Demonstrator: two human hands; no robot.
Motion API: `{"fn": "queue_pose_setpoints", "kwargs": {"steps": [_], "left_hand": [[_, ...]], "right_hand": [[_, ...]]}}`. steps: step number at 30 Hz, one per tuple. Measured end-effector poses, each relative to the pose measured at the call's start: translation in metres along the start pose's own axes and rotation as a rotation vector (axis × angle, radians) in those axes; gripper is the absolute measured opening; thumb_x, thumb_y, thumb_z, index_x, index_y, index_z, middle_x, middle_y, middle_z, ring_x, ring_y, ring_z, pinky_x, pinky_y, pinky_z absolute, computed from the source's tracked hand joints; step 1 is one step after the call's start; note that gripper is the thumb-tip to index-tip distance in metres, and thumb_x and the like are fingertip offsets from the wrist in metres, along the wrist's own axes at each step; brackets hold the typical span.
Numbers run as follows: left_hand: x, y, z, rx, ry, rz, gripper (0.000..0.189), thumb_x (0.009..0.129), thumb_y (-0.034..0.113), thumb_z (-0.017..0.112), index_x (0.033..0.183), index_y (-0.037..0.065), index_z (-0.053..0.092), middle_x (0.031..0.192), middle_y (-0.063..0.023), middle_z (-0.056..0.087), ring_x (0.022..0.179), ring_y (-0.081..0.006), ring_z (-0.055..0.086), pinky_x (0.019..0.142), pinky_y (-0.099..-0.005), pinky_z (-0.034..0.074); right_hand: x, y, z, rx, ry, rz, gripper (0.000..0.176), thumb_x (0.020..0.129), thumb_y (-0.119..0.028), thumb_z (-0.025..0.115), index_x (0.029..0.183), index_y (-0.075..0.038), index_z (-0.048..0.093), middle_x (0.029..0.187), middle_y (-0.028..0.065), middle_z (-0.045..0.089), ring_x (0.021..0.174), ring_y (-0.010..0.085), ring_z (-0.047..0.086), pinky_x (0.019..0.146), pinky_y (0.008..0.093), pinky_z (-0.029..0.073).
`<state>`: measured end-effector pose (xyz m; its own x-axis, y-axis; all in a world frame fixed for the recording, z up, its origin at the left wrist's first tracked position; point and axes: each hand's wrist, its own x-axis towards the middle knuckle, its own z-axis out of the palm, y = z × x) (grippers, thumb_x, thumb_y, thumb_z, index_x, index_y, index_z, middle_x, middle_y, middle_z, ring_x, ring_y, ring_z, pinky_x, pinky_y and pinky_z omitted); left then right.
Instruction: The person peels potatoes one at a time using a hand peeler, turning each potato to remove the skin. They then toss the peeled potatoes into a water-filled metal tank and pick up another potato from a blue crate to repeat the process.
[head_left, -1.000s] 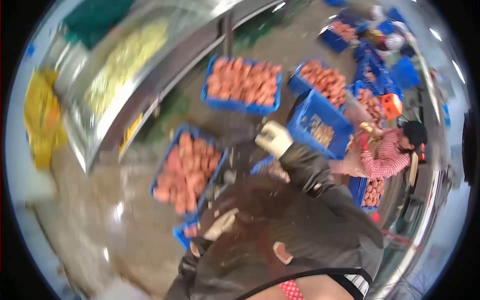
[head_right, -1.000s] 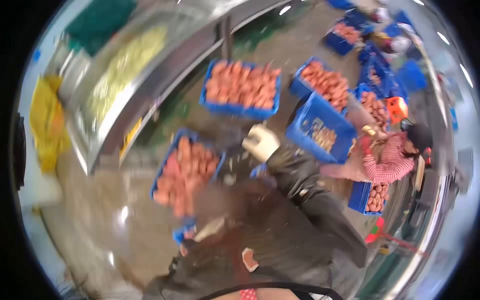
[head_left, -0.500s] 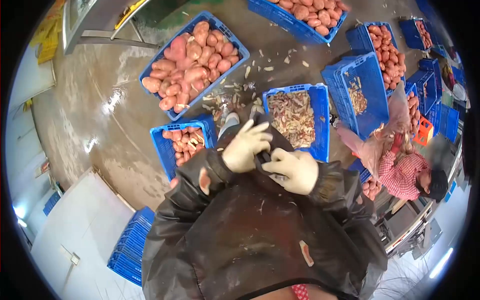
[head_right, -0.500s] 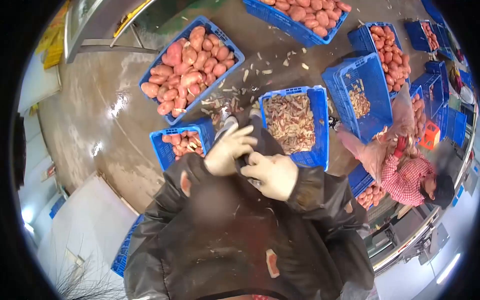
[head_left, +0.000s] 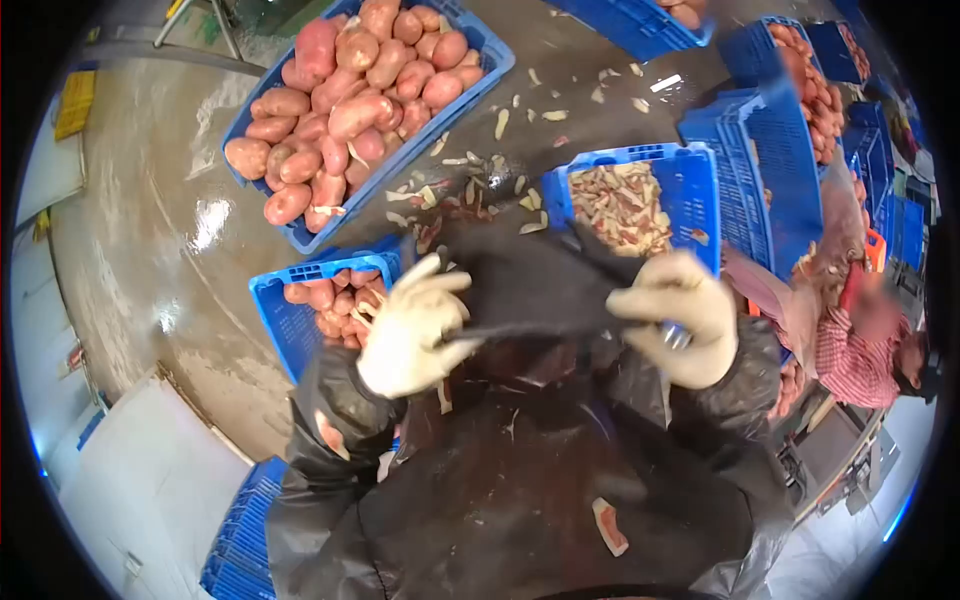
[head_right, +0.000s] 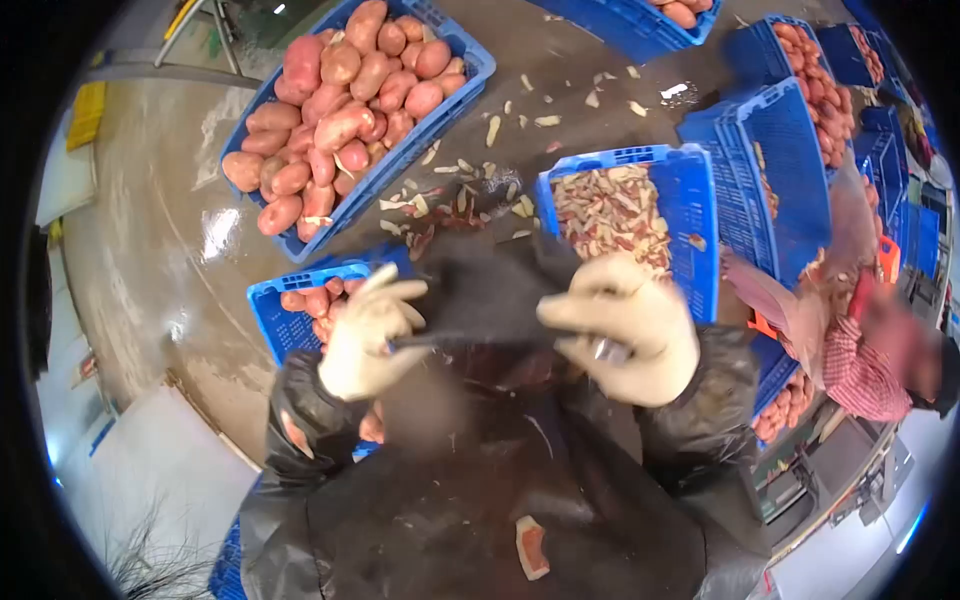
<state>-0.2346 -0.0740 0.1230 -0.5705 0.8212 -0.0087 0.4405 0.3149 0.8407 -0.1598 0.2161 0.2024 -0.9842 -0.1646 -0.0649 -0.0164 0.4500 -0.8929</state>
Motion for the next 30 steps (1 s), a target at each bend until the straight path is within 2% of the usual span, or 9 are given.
{"fn": "queue_pose_setpoints", "kwargs": {"steps": [6,11,13,17,20,23,25,27,30], "left_hand": [[-0.009,-0.066,0.000,0.204,-0.011,0.025,0.023,0.059,-0.003,0.068,0.073,0.007,0.053,0.073,-0.0096,0.059,0.090,-0.0303,0.063,0.100,-0.0508,0.036],[-0.032,-0.037,0.004,0.262,0.251,-0.111,0.020,0.066,-0.004,0.068,0.079,0.004,0.055,0.073,-0.0098,0.058,0.071,-0.0213,0.062,0.073,-0.0314,0.049],[-0.046,-0.016,-0.001,0.196,0.348,-0.082,0.022,0.066,0.003,0.072,0.081,0.003,0.056,0.076,-0.0129,0.060,0.070,-0.0292,0.060,0.061,-0.0370,0.046],[-0.086,0.048,-0.022,0.377,0.476,0.274,0.033,0.062,-0.003,0.070,0.093,-0.003,0.059,0.081,-0.0132,0.059,0.069,-0.0214,0.055,0.062,-0.0289,0.044],[-0.135,0.099,-0.015,0.410,0.576,0.465,0.041,0.059,-0.003,0.070,0.098,-0.005,0.058,0.082,-0.0164,0.058,0.070,-0.0239,0.053,0.062,-0.0326,0.043],[-0.181,0.166,-0.019,0.732,0.298,0.560,0.043,0.066,0.016,0.075,0.097,-0.007,0.057,0.073,-0.0133,0.058,0.064,-0.0250,0.052,0.057,-0.0324,0.040],[-0.191,0.184,0.006,0.669,0.527,0.806,0.044,0.069,0.024,0.074,0.095,-0.008,0.058,0.067,-0.0110,0.056,0.060,-0.0251,0.050,0.056,-0.0344,0.039],[-0.206,0.212,0.014,0.690,0.435,0.667,0.041,0.069,0.025,0.073,0.093,-0.005,0.059,0.065,-0.0087,0.054,0.059,-0.0235,0.049,0.056,-0.0354,0.038],[-0.206,0.219,0.036,0.924,0.440,0.449,0.038,0.062,0.029,0.077,0.087,0.004,0.062,0.063,-0.0072,0.053,0.057,-0.0269,0.050,0.055,-0.0373,0.038]], "right_hand": [[-0.001,0.057,0.017,-0.224,0.162,-0.212,0.035,0.062,0.012,0.062,0.095,0.000,0.064,0.093,0.0116,0.058,0.083,0.0217,0.058,0.071,0.0291,0.046],[-0.031,0.040,0.015,-0.314,0.253,-0.159,0.035,0.064,0.008,0.065,0.097,-0.001,0.065,0.086,0.0105,0.059,0.075,0.0208,0.059,0.065,0.0281,0.046],[-0.059,0.023,0.008,-0.337,0.310,-0.188,0.035,0.064,0.006,0.066,0.098,-0.002,0.065,0.086,0.0105,0.058,0.074,0.0203,0.058,0.064,0.0281,0.046],[-0.133,-0.023,0.006,-0.432,0.505,-0.351,0.036,0.064,0.001,0.069,0.100,0.001,0.065,0.086,0.0099,0.057,0.074,0.0192,0.057,0.062,0.0279,0.046],[-0.198,-0.051,0.019,-0.524,0.735,-0.588,0.027,0.067,-0.005,0.070,0.093,0.002,0.067,0.084,0.0097,0.057,0.072,0.0178,0.058,0.061,0.0262,0.045],[-0.266,-0.076,0.021,-0.518,0.738,-0.678,0.027,0.066,-0.004,0.068,0.092,0.001,0.068,0.086,0.0123,0.060,0.068,0.0164,0.058,0.057,0.0252,0.045],[-0.300,-0.084,0.020,-0.515,0.741,-0.685,0.031,0.065,-0.001,0.067,0.096,0.001,0.067,0.086,0.0119,0.060,0.069,0.0161,0.058,0.054,0.0249,0.044],[-0.316,-0.077,0.032,-0.340,0.722,-0.617,0.044,0.062,0.005,0.070,0.105,-0.001,0.063,0.087,0.0111,0.060,0.074,0.0207,0.058,0.062,0.0304,0.047],[-0.320,-0.063,0.047,-0.289,0.696,-0.494,0.033,0.064,0.004,0.069,0.095,-0.003,0.062,0.090,0.0077,0.062,0.084,0.0233,0.059,0.072,0.0311,0.048]]}}
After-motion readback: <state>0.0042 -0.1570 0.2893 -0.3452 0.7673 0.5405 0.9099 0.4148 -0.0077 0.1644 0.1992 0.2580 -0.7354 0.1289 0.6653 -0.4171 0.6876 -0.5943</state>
